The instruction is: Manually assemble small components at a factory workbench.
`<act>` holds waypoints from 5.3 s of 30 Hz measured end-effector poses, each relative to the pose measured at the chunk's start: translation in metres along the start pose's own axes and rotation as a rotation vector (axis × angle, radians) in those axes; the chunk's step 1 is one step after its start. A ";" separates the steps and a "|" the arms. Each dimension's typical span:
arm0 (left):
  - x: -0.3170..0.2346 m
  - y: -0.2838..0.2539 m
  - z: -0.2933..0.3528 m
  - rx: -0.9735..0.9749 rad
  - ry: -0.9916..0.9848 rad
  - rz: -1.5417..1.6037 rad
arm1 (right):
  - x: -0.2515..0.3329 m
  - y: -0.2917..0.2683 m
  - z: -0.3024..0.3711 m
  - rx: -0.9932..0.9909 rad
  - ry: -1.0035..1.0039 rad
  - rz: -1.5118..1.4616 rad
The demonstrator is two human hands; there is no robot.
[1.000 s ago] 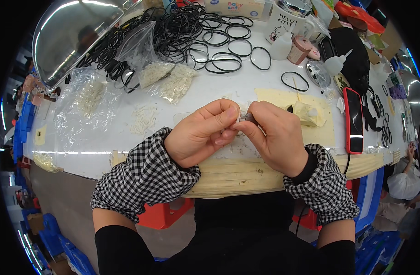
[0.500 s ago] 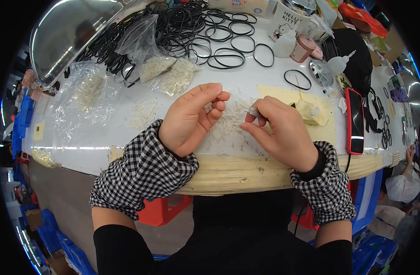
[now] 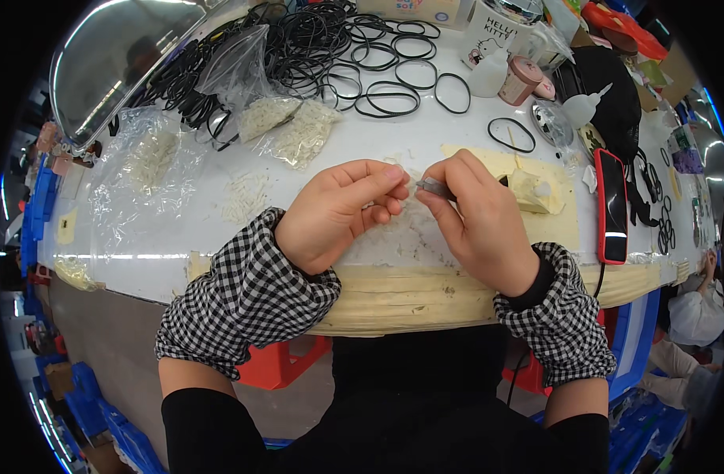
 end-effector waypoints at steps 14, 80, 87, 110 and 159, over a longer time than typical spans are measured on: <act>-0.002 0.008 0.002 0.187 -0.020 0.171 | 0.015 -0.016 -0.001 -0.054 -0.094 -0.312; 0.000 0.018 0.005 0.371 0.140 0.188 | 0.012 -0.007 0.005 -0.022 -0.116 -0.018; 0.000 0.018 0.005 0.373 0.138 0.178 | 0.012 -0.008 0.005 -0.010 -0.119 -0.018; -0.005 0.013 0.003 0.204 0.115 0.127 | 0.011 -0.013 0.002 -0.022 -0.025 -0.056; 0.002 0.011 0.005 0.223 0.001 0.292 | 0.017 -0.012 -0.001 -0.061 -0.036 -0.356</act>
Point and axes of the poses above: each hand's wrist, its own z-axis away from the middle knuckle, its own y-axis out of the palm, x = y × z, the point moved 4 cm from there along -z, towards the middle knuckle, and after that the axes turned 13 degrees about y, right-handed, at the moved point
